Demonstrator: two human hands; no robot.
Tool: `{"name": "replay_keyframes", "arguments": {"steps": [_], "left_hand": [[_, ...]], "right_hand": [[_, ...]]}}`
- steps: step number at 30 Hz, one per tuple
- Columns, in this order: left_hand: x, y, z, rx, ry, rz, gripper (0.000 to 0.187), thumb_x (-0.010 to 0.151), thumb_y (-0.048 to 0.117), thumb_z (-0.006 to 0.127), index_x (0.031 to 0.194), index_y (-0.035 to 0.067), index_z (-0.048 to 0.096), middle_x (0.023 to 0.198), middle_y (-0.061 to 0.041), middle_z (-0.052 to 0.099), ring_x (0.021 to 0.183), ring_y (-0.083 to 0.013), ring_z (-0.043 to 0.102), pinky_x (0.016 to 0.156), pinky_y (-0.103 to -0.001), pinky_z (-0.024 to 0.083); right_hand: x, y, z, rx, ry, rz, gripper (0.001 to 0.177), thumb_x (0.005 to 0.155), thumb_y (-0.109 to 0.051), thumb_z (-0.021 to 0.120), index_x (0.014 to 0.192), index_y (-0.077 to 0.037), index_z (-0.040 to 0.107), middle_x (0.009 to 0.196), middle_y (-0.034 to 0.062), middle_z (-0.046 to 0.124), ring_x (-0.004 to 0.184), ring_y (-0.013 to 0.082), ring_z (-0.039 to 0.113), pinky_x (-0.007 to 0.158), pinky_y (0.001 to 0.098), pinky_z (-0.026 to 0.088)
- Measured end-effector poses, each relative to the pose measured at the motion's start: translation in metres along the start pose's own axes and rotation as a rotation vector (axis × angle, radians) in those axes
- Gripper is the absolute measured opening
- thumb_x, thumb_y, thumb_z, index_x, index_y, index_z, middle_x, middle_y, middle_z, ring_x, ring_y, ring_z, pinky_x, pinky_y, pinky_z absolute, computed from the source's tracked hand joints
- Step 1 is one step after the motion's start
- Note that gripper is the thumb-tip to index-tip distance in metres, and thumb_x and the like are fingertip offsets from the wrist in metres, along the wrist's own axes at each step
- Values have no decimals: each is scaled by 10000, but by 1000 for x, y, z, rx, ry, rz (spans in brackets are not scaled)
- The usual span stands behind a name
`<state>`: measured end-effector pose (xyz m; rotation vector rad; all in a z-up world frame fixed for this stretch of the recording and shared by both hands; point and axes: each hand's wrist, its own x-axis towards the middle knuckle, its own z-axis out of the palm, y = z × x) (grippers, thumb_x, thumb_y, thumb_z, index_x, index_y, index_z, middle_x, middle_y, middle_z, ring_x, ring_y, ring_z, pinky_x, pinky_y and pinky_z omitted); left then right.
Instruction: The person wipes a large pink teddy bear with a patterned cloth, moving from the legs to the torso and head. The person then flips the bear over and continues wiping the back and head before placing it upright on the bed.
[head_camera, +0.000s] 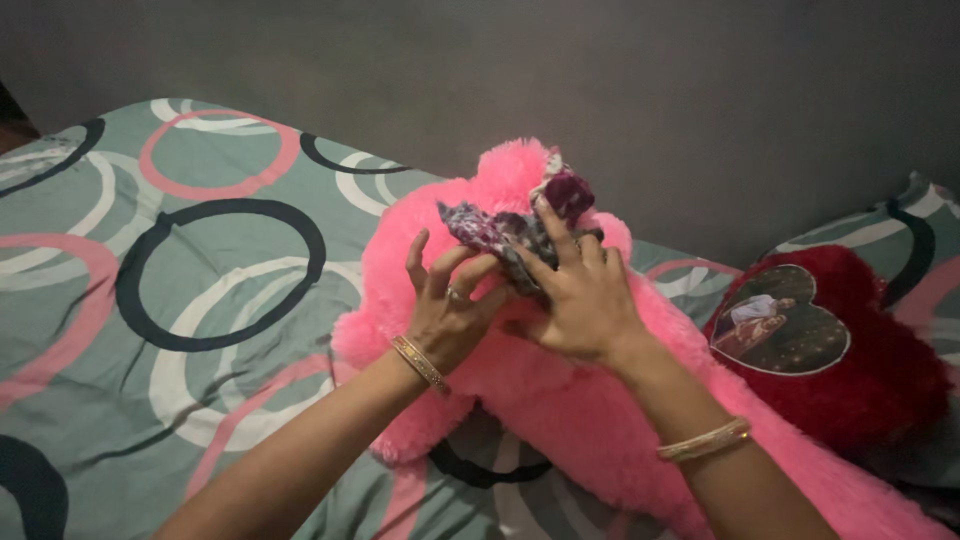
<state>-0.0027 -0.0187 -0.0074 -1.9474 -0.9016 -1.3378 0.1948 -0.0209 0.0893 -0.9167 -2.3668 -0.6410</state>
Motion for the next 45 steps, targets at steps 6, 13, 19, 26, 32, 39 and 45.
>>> {"name": "replay_keyframes", "arguments": {"steps": [6,13,19,26,32,39,45], "left_hand": [[7,-1,1,32,9,14,231,859,240,794,1072,261,709,1359,0,524,1380,-277,418,1225,-687,143],[13,-61,6,79,-85,-513,535,1075,446,562,1492,116,515,1654,-126,399,1560,-343,281,1230,-712,107],[-18,-75,25,-499,-616,-830,811,1000,576,532,1568,45,302,1603,-252,328,1485,-393,333,1222,-500,240],[-25,-59,42,-557,-583,-755,397,1043,393,472,1140,95,715,1581,-198,456,1596,-366,278,1234,-541,247],[-14,-50,55,-455,-543,-738,375,1049,352,409,1177,175,713,1623,-126,383,1569,-370,143,1166,-741,67],[12,-37,82,-356,-567,-805,444,1021,426,395,1365,235,601,1609,-22,395,1583,-322,-1,1040,-842,-142],[2,-46,80,-349,-609,-946,560,1038,524,368,1503,216,419,1387,63,642,1614,-274,-49,1106,-775,-202]], "right_hand": [[-12,3,30,-141,228,-10,334,833,-295,771,1133,-151,800,1455,8,595,975,279,575,873,460,437],[-29,57,63,-229,282,46,101,910,-138,683,959,-94,760,1429,-6,646,1050,305,597,924,460,467],[-49,101,77,-62,253,226,295,938,-160,728,1213,-56,758,1322,83,665,960,312,594,855,451,471],[-55,144,71,426,170,363,428,760,-90,799,1174,-43,699,1241,145,675,1113,304,661,963,409,538],[-32,128,7,413,248,266,357,936,-177,825,1258,-77,710,1307,123,666,1155,257,670,954,374,567],[-9,28,41,309,505,224,464,989,-47,540,1448,15,527,1391,229,576,1279,475,562,1132,527,429],[-80,-24,65,-320,20,-148,518,838,-232,574,1328,-65,585,1268,154,638,1165,353,634,956,555,494]]}}
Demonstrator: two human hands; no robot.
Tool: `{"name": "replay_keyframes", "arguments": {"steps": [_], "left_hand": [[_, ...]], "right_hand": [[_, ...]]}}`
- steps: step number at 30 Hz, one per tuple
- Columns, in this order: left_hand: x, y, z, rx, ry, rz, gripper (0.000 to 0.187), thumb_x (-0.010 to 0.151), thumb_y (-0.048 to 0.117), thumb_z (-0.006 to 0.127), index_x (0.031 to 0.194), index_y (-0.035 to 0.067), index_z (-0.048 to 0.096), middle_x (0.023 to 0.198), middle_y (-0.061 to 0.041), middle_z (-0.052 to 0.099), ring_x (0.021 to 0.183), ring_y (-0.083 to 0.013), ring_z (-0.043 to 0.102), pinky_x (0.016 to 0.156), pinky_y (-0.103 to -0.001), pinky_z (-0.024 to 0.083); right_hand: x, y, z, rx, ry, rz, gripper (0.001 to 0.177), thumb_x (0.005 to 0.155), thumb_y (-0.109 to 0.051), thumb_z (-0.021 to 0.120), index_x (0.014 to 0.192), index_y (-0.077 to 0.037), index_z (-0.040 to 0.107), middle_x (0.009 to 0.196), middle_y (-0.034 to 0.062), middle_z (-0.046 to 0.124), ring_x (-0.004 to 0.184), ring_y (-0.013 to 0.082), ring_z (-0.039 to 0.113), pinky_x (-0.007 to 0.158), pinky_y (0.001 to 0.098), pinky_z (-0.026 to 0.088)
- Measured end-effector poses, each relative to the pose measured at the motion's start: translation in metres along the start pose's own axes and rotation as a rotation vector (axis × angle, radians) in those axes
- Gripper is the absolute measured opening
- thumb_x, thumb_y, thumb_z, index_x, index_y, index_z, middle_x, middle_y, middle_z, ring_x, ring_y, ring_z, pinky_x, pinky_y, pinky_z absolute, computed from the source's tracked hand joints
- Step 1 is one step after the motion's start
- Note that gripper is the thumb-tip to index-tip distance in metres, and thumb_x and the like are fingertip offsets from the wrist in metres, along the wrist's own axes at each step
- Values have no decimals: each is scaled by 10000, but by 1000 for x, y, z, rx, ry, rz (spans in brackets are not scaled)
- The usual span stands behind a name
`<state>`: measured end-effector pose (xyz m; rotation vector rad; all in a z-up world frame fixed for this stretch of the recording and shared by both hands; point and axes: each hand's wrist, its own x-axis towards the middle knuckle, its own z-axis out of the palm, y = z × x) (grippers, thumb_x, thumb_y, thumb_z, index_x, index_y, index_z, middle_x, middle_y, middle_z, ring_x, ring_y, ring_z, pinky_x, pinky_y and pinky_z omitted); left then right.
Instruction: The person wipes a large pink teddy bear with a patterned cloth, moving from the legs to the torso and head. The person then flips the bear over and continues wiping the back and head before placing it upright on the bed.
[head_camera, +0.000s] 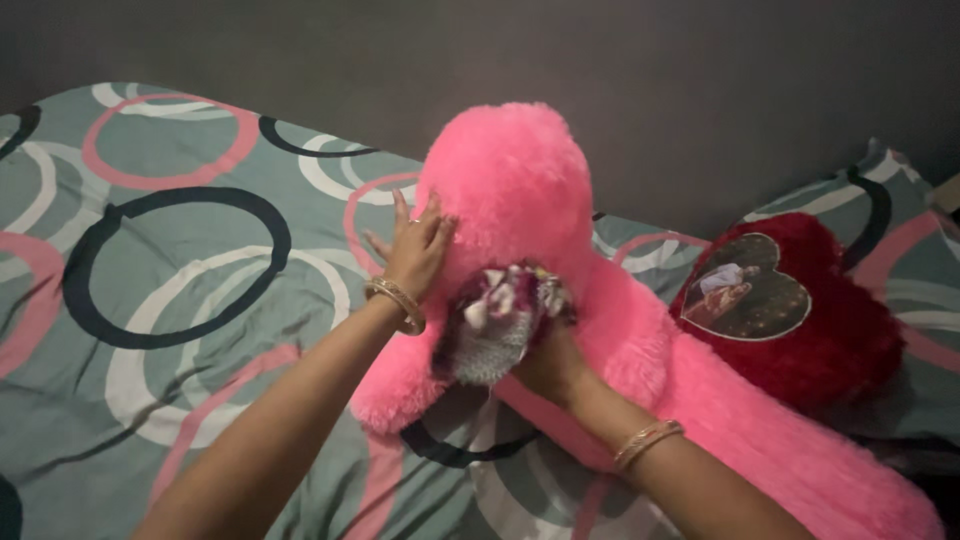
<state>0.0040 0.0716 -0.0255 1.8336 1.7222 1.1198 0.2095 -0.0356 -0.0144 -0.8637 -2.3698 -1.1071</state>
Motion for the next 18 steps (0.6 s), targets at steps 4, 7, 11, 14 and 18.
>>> {"name": "replay_keyframes", "arguments": {"steps": [4,7,11,14,18], "left_hand": [[4,-9,-2,-25,94,20,656,1026,514,369,1584,171,332,1229,65,738,1585,-286,-18,1075,-783,-197],[18,-28,1,47,160,-3,611,1063,498,347,1575,165,354,1320,72,713,1600,-301,22,1098,-790,-182],[26,-70,25,326,350,120,612,1069,522,400,1585,193,398,1463,15,641,1587,-322,35,1058,-811,-135],[29,-91,42,692,618,365,682,1047,542,461,1626,184,428,1562,-47,593,1566,-329,71,1023,-808,-81],[25,-60,40,350,323,176,572,1020,491,480,1519,216,530,1517,-103,549,1561,-333,116,1055,-848,-38]], "right_hand": [[-19,20,7,453,-361,156,298,830,-188,584,1087,-184,734,1209,73,657,1069,306,638,892,490,539],[-17,35,-6,586,-358,288,217,795,-152,611,930,-187,777,1101,54,696,977,294,660,827,428,566],[1,34,-28,549,123,251,227,803,-137,698,1027,-132,739,1338,132,623,1113,342,622,921,483,556],[21,12,-23,392,345,144,403,795,-379,800,1124,-160,721,1442,209,439,1278,462,460,997,692,432],[14,-13,10,350,253,140,432,808,-333,679,1234,-263,694,1577,175,290,1337,547,306,955,657,417]]}}
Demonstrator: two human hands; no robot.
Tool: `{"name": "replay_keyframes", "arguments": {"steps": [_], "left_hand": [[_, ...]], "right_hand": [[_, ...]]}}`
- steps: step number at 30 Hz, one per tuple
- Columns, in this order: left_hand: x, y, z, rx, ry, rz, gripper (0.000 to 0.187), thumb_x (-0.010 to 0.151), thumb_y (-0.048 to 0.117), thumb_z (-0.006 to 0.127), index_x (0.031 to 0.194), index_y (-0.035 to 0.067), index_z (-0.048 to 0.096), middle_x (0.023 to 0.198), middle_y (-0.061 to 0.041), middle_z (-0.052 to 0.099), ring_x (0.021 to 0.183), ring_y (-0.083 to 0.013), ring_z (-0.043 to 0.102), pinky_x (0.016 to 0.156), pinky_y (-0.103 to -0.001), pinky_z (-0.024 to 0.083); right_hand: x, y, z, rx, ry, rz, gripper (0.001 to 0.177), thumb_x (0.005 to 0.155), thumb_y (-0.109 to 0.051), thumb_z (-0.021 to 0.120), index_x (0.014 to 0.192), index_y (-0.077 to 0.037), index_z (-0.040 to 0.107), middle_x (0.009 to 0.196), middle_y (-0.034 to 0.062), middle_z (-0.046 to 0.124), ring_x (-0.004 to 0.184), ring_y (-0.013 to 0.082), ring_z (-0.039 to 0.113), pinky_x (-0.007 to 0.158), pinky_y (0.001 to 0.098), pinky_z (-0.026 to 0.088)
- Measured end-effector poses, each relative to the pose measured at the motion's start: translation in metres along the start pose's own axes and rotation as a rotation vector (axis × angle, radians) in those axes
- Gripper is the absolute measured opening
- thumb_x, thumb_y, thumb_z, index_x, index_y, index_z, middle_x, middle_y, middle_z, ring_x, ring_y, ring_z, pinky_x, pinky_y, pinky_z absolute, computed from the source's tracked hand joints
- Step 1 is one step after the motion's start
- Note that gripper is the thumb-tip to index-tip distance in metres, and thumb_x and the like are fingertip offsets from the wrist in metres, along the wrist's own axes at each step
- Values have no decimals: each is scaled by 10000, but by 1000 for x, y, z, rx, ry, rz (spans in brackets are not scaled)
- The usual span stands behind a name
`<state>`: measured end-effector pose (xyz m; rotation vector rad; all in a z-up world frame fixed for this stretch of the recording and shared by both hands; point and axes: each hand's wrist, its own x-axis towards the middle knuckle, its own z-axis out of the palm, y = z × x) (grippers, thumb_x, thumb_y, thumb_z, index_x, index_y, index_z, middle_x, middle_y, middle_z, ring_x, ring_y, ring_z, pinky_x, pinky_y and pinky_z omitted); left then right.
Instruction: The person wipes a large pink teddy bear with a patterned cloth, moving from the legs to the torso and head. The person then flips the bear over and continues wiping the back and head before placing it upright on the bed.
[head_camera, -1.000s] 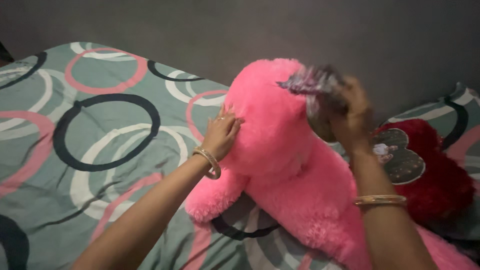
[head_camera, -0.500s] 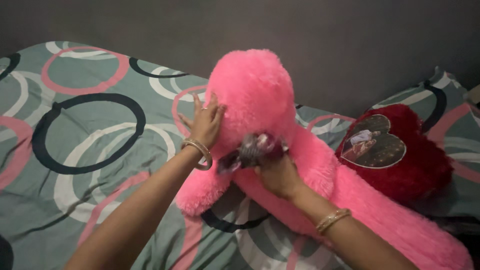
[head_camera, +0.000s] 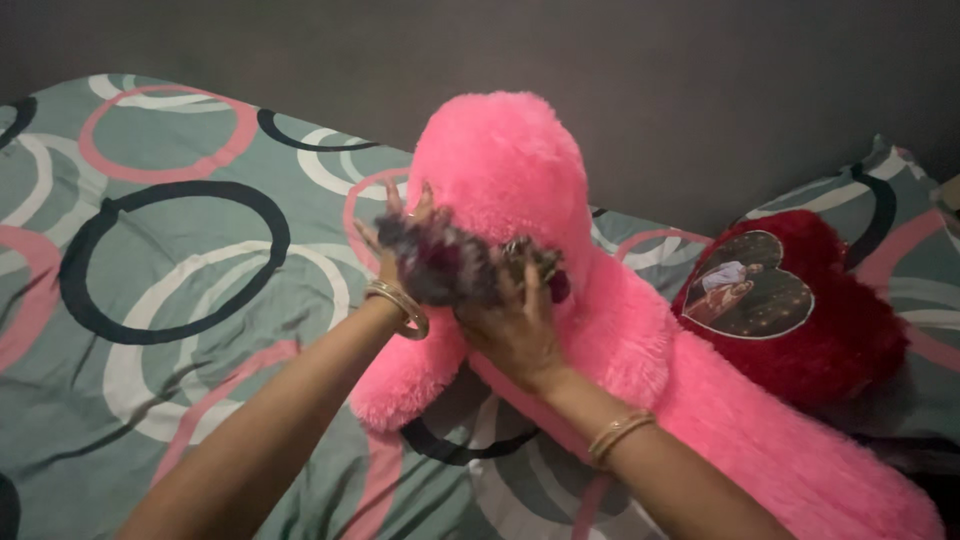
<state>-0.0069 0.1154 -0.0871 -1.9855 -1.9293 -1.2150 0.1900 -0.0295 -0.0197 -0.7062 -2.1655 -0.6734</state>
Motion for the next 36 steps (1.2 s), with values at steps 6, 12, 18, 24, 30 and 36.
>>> {"name": "replay_keyframes", "arguments": {"steps": [6,12,18,24,30,36], "left_hand": [[-7,23,-54,-128,-95,-79,513,1069,440,382,1432,120,553,1514,-75,556,1590,-307,96,1103,-820,-129],[-4,1,-50,-62,63,-103,532,1098,417,375,1477,83,541,1601,-259,378,1543,-327,164,1075,-792,-106],[10,-23,-57,-12,-64,-235,519,1057,376,336,1461,87,489,1565,-80,478,1552,-343,149,1061,-826,-133],[-1,-41,-72,124,-291,-462,491,1056,420,330,1451,210,532,1653,-60,352,1593,-395,75,1104,-843,-68],[-19,-24,-46,254,-447,-200,733,1005,611,402,1603,207,271,1698,-94,101,1550,-444,-80,1079,-845,-55],[-44,42,-30,305,-666,242,1138,752,736,644,1632,249,111,1718,-114,-50,1537,-425,-158,1039,-862,-71]], "right_hand": [[-59,21,24,-93,-259,-205,239,928,-256,591,1099,-249,758,1516,37,526,1266,471,478,847,546,474],[-104,46,-3,25,-422,-185,155,815,-232,626,888,-151,735,1358,92,628,1128,418,589,850,521,493],[-113,53,-37,149,-602,-110,149,681,-234,727,799,-143,742,1258,103,663,955,369,613,848,510,503],[-96,69,-55,-3,-1166,216,254,672,-265,744,908,-172,770,1140,58,736,951,320,692,821,436,558],[-76,105,-49,-374,-1486,635,306,800,-347,685,1043,-198,796,1099,73,765,1041,260,741,836,426,592],[-47,122,-60,-441,-1053,778,320,854,-260,646,1130,-174,786,1250,102,720,1127,340,690,901,479,575]]}}
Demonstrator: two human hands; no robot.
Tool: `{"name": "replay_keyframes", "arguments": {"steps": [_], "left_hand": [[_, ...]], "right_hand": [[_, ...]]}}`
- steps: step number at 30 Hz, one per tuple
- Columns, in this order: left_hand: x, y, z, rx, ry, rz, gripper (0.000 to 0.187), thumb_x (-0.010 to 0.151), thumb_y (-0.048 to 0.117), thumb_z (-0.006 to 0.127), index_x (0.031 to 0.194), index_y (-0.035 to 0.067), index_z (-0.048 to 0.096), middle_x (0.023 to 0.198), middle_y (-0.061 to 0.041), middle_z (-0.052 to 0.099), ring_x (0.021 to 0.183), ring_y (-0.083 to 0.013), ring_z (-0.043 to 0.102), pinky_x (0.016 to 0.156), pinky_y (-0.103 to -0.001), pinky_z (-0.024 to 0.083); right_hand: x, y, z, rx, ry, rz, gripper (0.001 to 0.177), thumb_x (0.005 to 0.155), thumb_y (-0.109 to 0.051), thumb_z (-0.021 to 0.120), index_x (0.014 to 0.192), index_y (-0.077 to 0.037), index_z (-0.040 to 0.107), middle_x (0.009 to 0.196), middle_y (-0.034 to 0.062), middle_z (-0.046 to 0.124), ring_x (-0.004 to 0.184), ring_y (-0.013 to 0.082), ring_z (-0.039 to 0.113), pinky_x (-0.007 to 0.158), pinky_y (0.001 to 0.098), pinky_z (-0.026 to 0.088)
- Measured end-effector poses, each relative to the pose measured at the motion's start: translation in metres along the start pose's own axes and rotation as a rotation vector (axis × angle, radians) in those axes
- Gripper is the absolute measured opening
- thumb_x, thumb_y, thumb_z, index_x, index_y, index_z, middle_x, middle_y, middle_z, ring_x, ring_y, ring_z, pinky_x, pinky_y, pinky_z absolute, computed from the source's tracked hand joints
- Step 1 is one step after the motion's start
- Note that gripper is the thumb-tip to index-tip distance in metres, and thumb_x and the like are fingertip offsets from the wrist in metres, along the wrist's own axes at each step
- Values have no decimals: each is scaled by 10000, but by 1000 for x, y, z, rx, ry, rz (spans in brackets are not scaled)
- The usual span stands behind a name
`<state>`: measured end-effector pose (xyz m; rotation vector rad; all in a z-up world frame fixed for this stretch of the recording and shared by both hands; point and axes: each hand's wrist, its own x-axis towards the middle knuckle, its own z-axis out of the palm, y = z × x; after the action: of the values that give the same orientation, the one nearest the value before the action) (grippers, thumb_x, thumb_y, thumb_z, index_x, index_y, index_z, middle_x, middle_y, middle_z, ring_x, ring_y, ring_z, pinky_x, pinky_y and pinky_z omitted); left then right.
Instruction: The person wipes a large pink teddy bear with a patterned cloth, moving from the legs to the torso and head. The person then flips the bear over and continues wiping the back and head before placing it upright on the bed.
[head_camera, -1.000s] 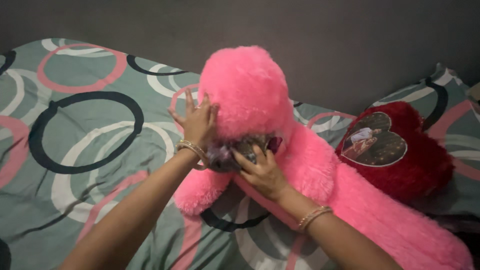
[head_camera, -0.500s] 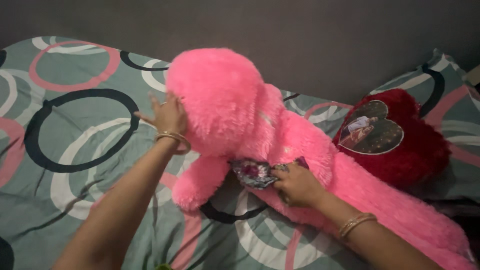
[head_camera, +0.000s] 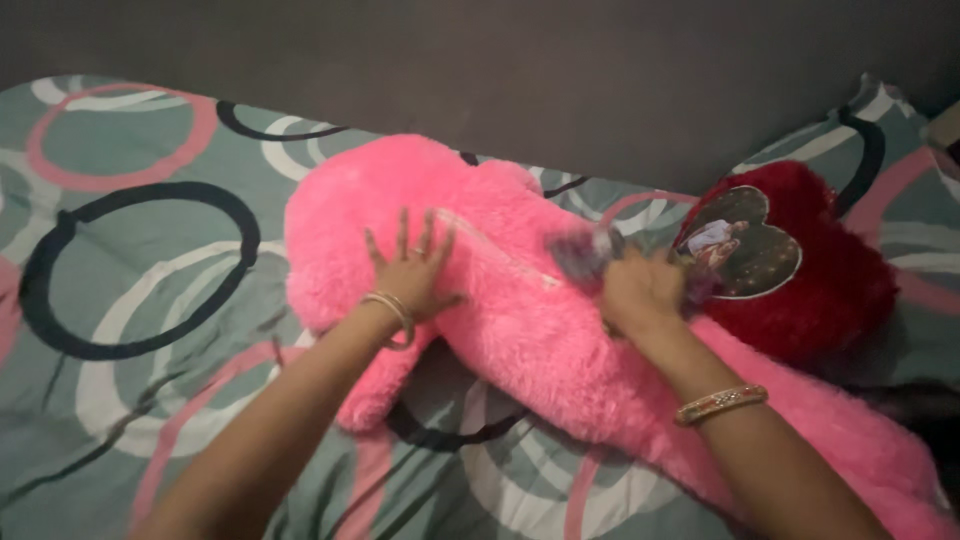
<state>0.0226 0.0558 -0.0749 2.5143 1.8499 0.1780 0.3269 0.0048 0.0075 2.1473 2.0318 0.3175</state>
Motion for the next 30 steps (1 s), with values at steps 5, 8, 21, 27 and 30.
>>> {"name": "replay_keyframes", "arguments": {"steps": [5,8,21,27,30], "left_hand": [[15,39,5,88,-31,194,1252,647,792,705,1627,230,167,1711,-138,-11,1539,-429,-138,1043,-864,-74],[28,50,7,186,-186,264,1207,694,820,682,1616,185,229,1716,-129,17,1564,-423,-144,1067,-859,-81],[42,44,-4,357,-313,242,900,864,699,558,1598,397,135,1715,51,-33,1574,-271,-114,1140,-781,-67],[37,32,33,435,-275,208,780,932,536,500,1617,412,148,1744,15,-31,1565,-307,-113,1112,-800,-64],[33,28,51,294,-5,326,735,857,430,512,1558,368,300,1721,-11,44,1564,-326,-55,1067,-827,-49]], "right_hand": [[7,-15,11,174,335,-314,317,746,-220,710,1037,-127,792,1478,121,505,1244,454,492,990,511,483],[11,-10,38,191,246,-608,254,728,-218,717,957,-142,798,1485,62,504,1224,399,495,1115,551,374],[43,94,107,515,56,-463,252,756,-241,721,985,-219,825,1395,-13,615,1211,330,571,1062,475,427],[47,125,118,544,146,-231,267,805,-203,641,1000,-229,821,1244,36,716,1113,324,665,1052,461,490],[48,105,116,654,342,-291,342,728,-166,647,1025,-200,813,1303,128,656,1119,417,594,1011,531,440]]}}
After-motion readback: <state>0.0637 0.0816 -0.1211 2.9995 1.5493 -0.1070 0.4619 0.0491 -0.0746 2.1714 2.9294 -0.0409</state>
